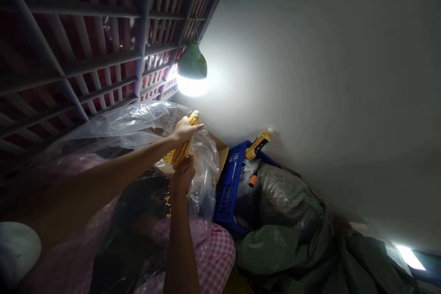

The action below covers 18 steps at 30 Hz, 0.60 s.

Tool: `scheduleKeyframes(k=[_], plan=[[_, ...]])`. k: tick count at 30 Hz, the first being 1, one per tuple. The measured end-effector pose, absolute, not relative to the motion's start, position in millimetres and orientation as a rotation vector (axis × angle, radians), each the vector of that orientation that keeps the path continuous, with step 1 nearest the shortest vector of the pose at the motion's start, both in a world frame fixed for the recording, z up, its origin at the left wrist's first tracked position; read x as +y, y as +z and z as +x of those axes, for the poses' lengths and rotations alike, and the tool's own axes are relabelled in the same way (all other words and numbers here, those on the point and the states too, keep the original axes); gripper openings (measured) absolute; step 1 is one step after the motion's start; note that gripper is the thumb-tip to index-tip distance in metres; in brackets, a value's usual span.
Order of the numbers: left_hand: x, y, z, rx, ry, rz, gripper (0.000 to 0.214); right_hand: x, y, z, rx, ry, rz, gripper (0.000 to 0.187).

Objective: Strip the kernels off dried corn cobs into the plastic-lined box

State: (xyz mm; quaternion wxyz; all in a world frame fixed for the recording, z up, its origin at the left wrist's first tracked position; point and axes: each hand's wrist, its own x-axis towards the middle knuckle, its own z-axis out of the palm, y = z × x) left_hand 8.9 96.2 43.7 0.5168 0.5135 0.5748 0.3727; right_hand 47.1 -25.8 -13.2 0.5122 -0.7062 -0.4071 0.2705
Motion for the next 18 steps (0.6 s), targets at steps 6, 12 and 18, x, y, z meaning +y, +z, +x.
scheduleKeyframes(k=[6, 12, 18], plan=[[88, 63, 9, 1.461, 0.813, 1.483, 0.045, -21, -11, 55, -0.664, 0.981, -1.557, 0.045], [80, 63, 13, 1.482, 0.69, 1.662, 0.04, -19, -19, 56, -0.385, 1.262, -1.273, 0.02], [82, 62, 12, 1.482, 0.647, 1.669, 0.043, -19, -14, 56, -0.327, 1.268, -1.158, 0.026]])
